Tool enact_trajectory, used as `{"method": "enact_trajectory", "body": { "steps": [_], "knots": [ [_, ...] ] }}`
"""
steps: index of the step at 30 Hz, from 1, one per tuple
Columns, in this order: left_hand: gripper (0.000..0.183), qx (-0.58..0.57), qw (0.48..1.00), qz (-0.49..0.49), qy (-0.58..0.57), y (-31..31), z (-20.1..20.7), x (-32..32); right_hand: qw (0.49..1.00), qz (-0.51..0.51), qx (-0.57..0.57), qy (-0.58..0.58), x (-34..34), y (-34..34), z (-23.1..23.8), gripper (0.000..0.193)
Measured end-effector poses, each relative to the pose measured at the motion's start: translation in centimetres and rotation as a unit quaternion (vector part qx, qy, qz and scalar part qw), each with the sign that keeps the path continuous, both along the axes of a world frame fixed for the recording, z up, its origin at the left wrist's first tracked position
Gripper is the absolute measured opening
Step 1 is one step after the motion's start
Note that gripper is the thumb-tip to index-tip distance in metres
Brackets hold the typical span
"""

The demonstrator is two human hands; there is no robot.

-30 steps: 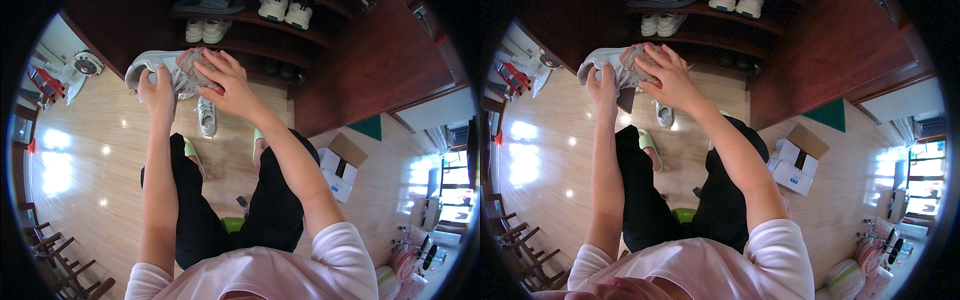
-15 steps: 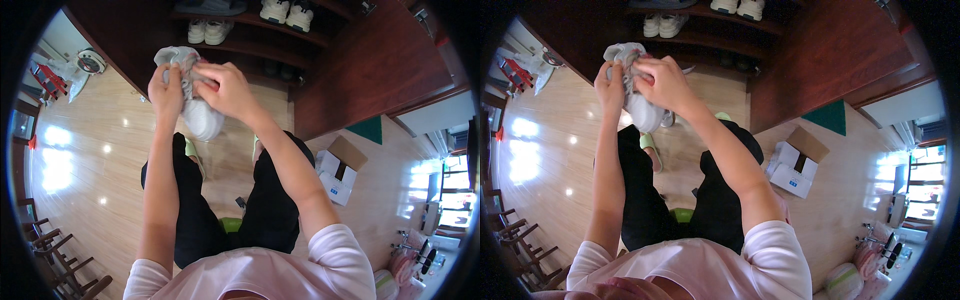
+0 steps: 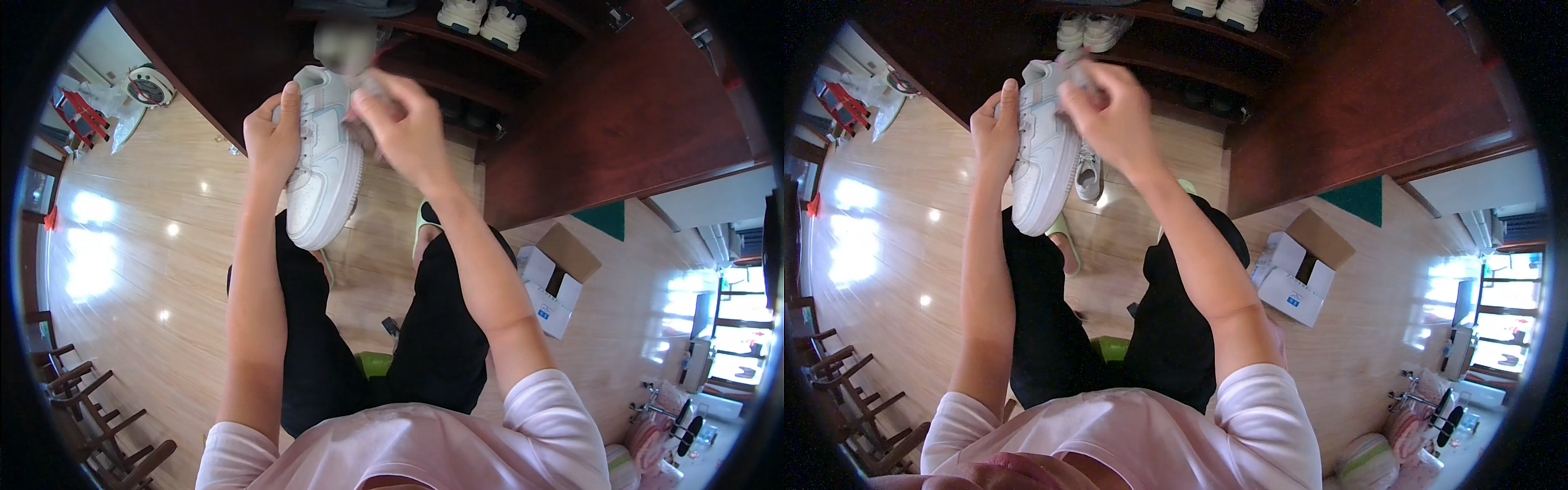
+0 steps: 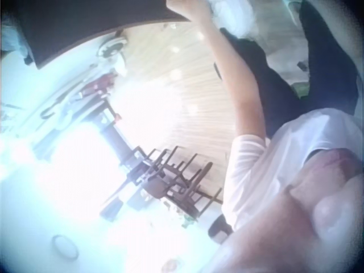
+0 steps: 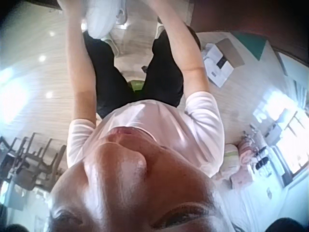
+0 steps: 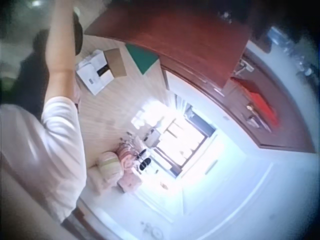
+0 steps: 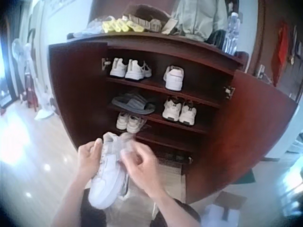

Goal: The person wipes the exterior and sole of a white shoe using a pink cloth before placing it back into a wooden shoe cabinet.

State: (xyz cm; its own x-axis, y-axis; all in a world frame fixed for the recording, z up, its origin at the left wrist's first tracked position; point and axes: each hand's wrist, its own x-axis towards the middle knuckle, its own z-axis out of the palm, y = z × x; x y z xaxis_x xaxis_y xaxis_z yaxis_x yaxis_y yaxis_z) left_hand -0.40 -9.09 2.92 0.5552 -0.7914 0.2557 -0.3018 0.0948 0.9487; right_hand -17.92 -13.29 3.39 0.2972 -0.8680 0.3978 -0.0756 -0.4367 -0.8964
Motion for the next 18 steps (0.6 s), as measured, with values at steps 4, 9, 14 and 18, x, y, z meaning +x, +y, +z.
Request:
{"method": "enact_trajectory", "body": {
  "steps": [4, 9, 14, 18],
  "knots": [
    [0.050, -0.001, 1.000, 0.010, -0.010, 0.0, -0.4, 0.4, 0.993, 0.114, 0.002, 0.025, 0.3, 1.6, 0.2, 0.049],
    [0.050, -0.056, 0.997, -0.030, 0.048, -0.3, -1.3, -0.4, 0.991, -0.004, -0.121, 0.050, 0.6, 1.3, 0.3, 0.047],
    [0.048, -0.088, 0.995, -0.027, 0.046, 0.7, -0.6, -2.1, 0.994, -0.052, -0.054, 0.076, 1.5, 1.4, -0.3, 0.044],
    [0.047, -0.122, 0.991, -0.004, -0.049, 1.0, -0.2, -4.0, 0.995, -0.051, 0.061, -0.051, 1.6, -0.2, -0.9, 0.040]
  ]
}}
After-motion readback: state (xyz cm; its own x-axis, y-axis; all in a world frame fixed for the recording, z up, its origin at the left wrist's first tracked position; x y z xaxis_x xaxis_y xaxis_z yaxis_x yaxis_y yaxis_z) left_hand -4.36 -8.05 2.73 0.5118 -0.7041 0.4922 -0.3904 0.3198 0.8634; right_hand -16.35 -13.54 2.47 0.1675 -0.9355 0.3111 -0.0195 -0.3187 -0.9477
